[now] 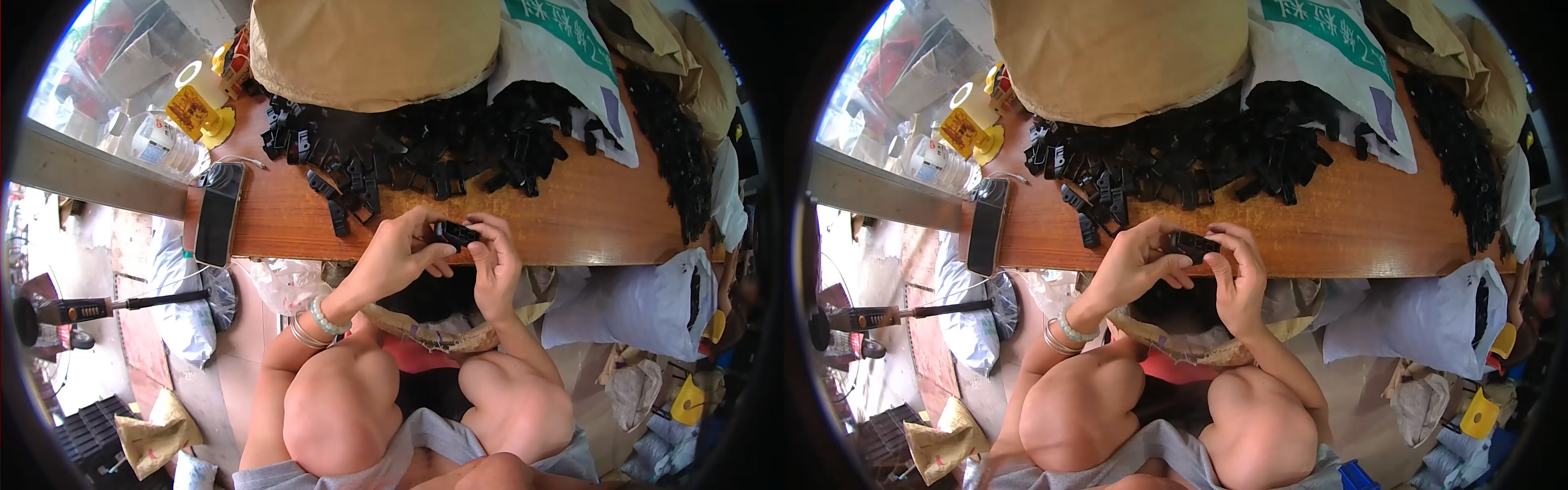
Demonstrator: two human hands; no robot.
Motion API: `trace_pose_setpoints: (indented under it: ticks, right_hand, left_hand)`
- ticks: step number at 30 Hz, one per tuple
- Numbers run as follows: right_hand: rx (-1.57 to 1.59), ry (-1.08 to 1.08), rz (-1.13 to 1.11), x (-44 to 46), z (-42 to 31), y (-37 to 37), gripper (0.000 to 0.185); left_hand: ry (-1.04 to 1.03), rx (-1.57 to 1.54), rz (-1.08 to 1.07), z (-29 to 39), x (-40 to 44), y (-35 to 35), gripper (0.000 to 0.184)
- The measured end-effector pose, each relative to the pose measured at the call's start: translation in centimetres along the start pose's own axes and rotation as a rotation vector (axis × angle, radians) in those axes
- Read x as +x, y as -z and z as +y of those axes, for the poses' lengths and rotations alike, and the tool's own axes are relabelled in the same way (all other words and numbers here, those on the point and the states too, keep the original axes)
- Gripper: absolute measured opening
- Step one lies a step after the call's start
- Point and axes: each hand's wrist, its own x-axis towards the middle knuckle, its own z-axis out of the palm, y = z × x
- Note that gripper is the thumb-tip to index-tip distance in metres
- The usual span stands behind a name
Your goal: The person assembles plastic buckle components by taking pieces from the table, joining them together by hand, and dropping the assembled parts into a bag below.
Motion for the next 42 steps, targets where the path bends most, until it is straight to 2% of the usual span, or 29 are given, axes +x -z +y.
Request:
trace_pose_setpoints:
  ticks: [2,4,6,7,9,13,15,16,18,20,21,24,27,28,30,32,34,35,37,42]
  right_hand:
    - [-0.112,0.082,0.004,0.2,-0.3,-0.1,0.015]
    - [-0.083,0.078,-0.01,0.3,-0.5,0.0,0.016]
    - [-0.054,0.075,-0.024,0.3,-0.8,0.0,0.016]
    - [-0.037,0.074,-0.011,0.2,-1.0,0.1,0.017]
    - [-0.021,0.072,0.004,0.2,-1.1,0.2,0.017]
    - [-0.056,0.06,-0.071,0.1,-0.8,0.5,0.019]
    - [-0.072,0.049,-0.094,0.0,-0.7,0.5,0.02]
    - [0.023,0.015,-0.093,0.1,-0.7,0.5,0.023]
    - [0.119,-0.02,-0.09,0.1,-1.0,0.3,0.025]
    - [0.392,-0.26,-0.063,-0.1,-1.4,0.2,0.032]
    - [0.392,-0.261,-0.065,-0.2,-1.4,0.2,0.032]
    - [0.258,-0.209,-0.115,-0.2,-1.1,1.0,0.031]
    - [0.004,-0.13,-0.432,1.7,-3.2,2.8,0.02]
    - [0.004,-0.134,-0.43,2.1,-2.8,3.3,0.02]
    - [-0.112,-0.012,-0.531,3.0,-1.9,4.4,0.016]
    - [-0.338,0.01,-0.276,4.2,-0.8,4.8,0.013]
    - [-0.664,0.095,-0.051,5.5,0.5,4.8,0.021]
    - [-0.66,0.097,-0.048,6.1,0.8,4.8,0.021]
    - [-0.932,0.126,-0.083,6.8,1.1,4.6,0.025]
    - [-0.896,0.209,-0.104,5.4,2.0,4.2,0.035]
  left_hand:
    - [-0.018,-0.003,0.013,0.0,0.0,-0.1,0.033]
    - [-0.032,-0.006,0.024,-0.2,-0.1,-0.3,0.035]
    - [-0.142,0.085,0.008,-0.6,-0.1,-0.4,0.035]
    - [-0.142,0.085,0.007,-0.5,-0.2,-0.4,0.035]
    - [0.001,-0.014,0.007,-0.2,-0.3,-0.4,0.034]
    - [-0.01,-0.084,0.011,-0.4,-0.4,-0.3,0.034]
    - [-0.074,0.052,0.048,-0.9,-0.6,-0.5,0.031]
    - [-0.073,0.053,0.049,-0.9,-0.7,-0.6,0.031]
    - [-0.458,0.441,0.069,-0.9,-0.8,-0.7,0.031]
    - [-0.479,0.453,0.068,-1.1,-1.1,-0.9,0.034]
    - [-0.509,0.449,0.087,-1.5,-1.1,-1.0,0.037]
    - [-0.631,0.512,0.143,-2.2,-0.9,-1.0,0.041]
    - [-0.528,0.603,0.113,-0.9,-1.6,0.6,0.043]
    - [-0.371,0.621,0.134,-0.1,-2.2,1.5,0.036]
    - [-0.487,0.799,0.438,-0.4,-2.4,3.1,0.015]
    - [-0.295,0.961,0.504,0.3,-3.5,4.6,0.01]
    - [-0.283,1.204,0.486,-0.2,-4.0,5.6,0.011]
    - [-0.267,1.289,0.487,-0.3,-4.0,5.6,0.011]
    - [-0.243,1.433,0.476,-0.8,-3.6,5.1,0.009]
    - [-0.362,1.408,0.383,-0.8,-2.6,4.2,0.007]
